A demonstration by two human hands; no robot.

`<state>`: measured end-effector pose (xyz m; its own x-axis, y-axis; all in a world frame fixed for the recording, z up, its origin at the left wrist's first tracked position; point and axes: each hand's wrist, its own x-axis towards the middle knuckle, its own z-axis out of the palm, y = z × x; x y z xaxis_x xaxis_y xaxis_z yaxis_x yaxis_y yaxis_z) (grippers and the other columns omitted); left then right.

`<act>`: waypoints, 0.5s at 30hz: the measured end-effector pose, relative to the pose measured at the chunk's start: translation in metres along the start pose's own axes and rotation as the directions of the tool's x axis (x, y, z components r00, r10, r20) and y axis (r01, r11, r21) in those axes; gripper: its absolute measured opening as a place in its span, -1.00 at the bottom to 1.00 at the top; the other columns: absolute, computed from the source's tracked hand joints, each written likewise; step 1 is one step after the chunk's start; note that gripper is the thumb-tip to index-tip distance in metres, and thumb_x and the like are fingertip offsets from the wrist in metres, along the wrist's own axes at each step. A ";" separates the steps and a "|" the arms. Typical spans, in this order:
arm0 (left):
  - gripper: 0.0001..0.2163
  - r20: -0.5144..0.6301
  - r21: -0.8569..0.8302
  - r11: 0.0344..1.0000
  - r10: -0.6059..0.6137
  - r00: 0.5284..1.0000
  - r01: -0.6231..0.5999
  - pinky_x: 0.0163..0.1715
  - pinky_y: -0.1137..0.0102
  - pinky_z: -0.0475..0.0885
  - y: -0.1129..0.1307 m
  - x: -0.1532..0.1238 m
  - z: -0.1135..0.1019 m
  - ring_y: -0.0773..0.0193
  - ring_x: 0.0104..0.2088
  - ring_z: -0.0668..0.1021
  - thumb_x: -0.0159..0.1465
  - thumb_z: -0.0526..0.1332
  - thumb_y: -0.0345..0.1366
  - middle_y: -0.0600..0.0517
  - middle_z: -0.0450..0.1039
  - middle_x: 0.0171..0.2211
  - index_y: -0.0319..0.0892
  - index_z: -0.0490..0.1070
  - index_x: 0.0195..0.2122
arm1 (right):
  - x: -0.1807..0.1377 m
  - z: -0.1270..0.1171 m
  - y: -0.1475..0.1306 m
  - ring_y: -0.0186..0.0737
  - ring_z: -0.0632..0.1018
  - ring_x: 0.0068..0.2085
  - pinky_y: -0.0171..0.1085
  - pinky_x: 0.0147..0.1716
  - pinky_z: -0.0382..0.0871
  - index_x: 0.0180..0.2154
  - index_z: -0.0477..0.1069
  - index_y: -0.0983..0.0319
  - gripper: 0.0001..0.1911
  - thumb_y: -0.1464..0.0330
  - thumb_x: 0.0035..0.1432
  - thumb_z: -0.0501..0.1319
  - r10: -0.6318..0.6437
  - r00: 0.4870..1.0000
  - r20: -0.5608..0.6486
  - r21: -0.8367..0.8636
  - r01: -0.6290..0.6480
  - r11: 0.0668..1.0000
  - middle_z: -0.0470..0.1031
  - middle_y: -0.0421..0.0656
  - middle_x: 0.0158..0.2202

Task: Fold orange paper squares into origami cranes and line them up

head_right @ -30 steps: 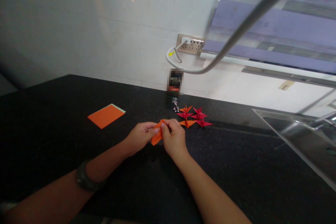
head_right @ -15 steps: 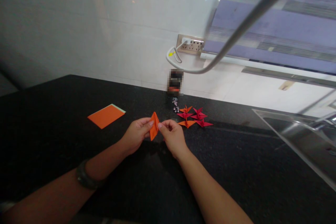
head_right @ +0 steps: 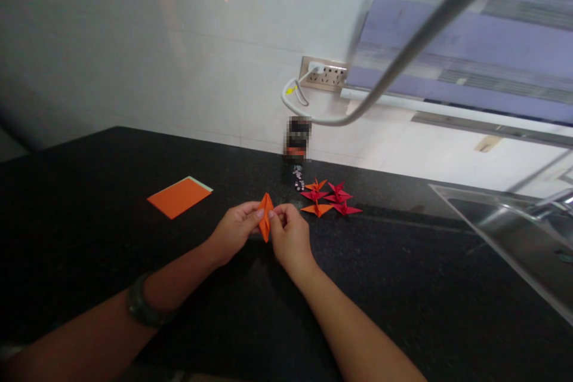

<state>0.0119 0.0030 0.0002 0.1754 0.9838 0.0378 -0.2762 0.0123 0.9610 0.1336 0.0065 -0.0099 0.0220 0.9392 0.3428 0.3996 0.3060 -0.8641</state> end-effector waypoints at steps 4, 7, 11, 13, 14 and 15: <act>-0.80 -0.023 0.058 0.998 0.015 1.000 -0.013 -0.40 0.44 0.38 -0.002 0.001 0.000 0.33 -0.43 0.51 0.08 0.17 -0.25 0.01 0.49 -0.42 -0.25 0.39 -0.32 | 0.000 -0.001 0.000 -0.33 0.37 -0.54 -0.36 -0.55 0.23 -0.44 0.31 0.23 -0.84 0.28 0.06 0.08 -0.008 1.000 0.003 -0.034 0.008 0.999 0.35 -0.24 -0.57; -0.81 -0.034 0.097 0.995 0.033 0.999 -0.029 -0.44 0.47 0.37 -0.001 0.001 -0.001 0.35 -0.47 0.49 0.08 0.17 -0.25 0.04 0.48 -0.47 -0.26 0.38 -0.34 | 0.001 -0.003 -0.001 -0.33 0.37 -0.54 -0.35 -0.54 0.24 -0.44 0.31 0.24 -0.83 0.27 0.06 0.08 -0.020 0.999 0.025 -0.035 0.021 0.999 0.34 -0.24 -0.56; -0.81 -0.061 0.147 0.986 0.084 0.995 -0.074 -0.44 0.46 0.37 0.000 0.002 -0.002 0.32 -0.46 0.50 0.06 0.20 -0.24 0.04 0.49 -0.50 -0.26 0.40 -0.37 | 0.001 -0.003 -0.004 -0.34 0.36 -0.53 -0.36 -0.54 0.25 -0.42 0.32 0.24 -0.81 0.24 0.05 0.10 -0.021 0.999 0.042 0.023 0.020 1.000 0.34 -0.24 -0.55; -0.83 -0.080 0.178 0.980 0.106 0.991 -0.090 -0.42 0.44 0.39 0.002 0.002 -0.003 0.28 -0.44 0.52 0.05 0.20 -0.25 0.03 0.50 -0.50 -0.25 0.42 -0.40 | 0.000 -0.003 -0.006 -0.35 0.36 -0.53 -0.37 -0.55 0.25 -0.39 0.32 0.25 -0.80 0.23 0.03 0.13 -0.017 0.998 0.055 0.063 0.013 0.998 0.35 -0.23 -0.53; -0.84 -0.091 0.197 0.976 0.117 0.989 -0.097 -0.40 0.43 0.39 0.003 0.002 -0.003 0.26 -0.42 0.52 0.05 0.20 -0.25 0.03 0.50 -0.50 -0.25 0.44 -0.42 | 0.000 -0.002 -0.007 -0.36 0.36 -0.53 -0.38 -0.56 0.26 -0.38 0.32 0.25 -0.79 0.22 0.02 0.14 -0.019 0.998 0.065 0.075 0.014 0.997 0.35 -0.23 -0.52; -0.84 -0.103 0.215 0.971 0.127 0.987 -0.102 -0.39 0.42 0.39 0.004 0.002 -0.003 0.26 -0.41 0.52 0.05 0.20 -0.26 0.02 0.51 -0.50 -0.25 0.45 -0.42 | -0.001 -0.002 -0.007 -0.36 0.36 -0.52 -0.38 -0.56 0.26 -0.36 0.32 0.25 -0.78 0.23 0.01 0.15 -0.023 0.997 0.075 0.080 0.017 0.997 0.35 -0.23 -0.51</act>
<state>0.0084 0.0052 0.0034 0.0406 0.9906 0.1308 -0.0831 -0.1271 0.9884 0.1326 0.0033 -0.0034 -0.0557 0.9410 0.3338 0.3251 0.3332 -0.8850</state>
